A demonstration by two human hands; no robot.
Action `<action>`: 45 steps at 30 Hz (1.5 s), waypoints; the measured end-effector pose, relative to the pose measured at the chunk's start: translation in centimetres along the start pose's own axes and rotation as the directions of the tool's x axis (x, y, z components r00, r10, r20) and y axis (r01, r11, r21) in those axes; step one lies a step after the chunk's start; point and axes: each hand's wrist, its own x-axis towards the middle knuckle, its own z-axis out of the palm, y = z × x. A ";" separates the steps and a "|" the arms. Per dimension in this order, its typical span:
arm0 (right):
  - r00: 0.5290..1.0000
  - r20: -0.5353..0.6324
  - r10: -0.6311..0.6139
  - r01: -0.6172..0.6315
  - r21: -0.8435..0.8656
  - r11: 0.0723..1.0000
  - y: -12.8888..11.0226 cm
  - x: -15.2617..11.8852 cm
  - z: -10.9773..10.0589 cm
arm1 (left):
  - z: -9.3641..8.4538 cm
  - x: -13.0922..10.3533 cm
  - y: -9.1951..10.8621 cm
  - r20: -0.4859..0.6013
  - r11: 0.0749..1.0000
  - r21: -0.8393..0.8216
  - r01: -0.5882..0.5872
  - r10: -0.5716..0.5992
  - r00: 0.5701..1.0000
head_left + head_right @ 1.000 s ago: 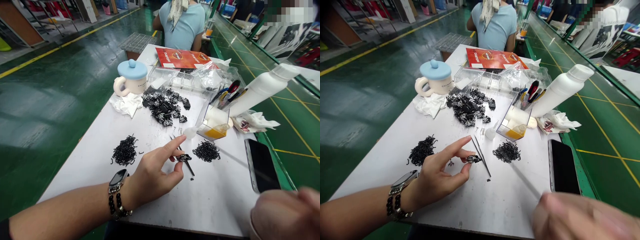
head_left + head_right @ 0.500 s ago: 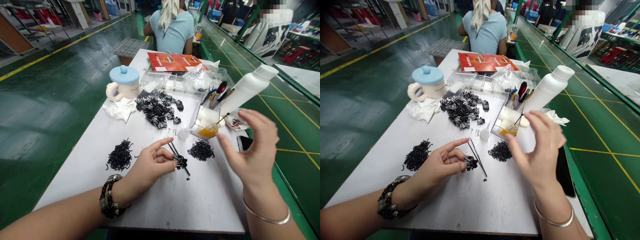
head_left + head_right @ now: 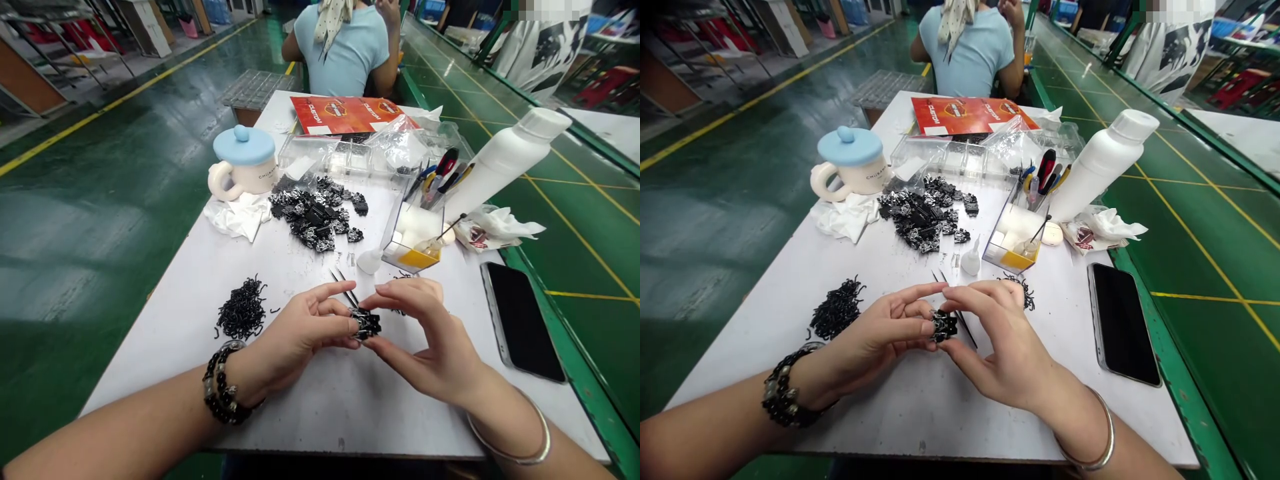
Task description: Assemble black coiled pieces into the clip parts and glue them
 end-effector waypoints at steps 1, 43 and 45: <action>1.000 0.002 -0.002 0.002 -0.001 1.000 0.0 0.0 0.0 | 0.0 0.0 0.0 -0.001 1.000 0.012 0.001 -0.001 1.000; 0.942 0.322 0.090 -0.166 0.218 0.962 -0.3 5.4 4.4 | 0.4 -3.5 -1.1 0.708 0.999 0.045 -0.001 -0.031 0.705; 0.905 0.425 0.028 -0.092 0.132 0.987 -1.0 7.1 6.2 | 0.4 -3.7 -1.7 0.740 0.994 0.112 0.005 -0.087 0.667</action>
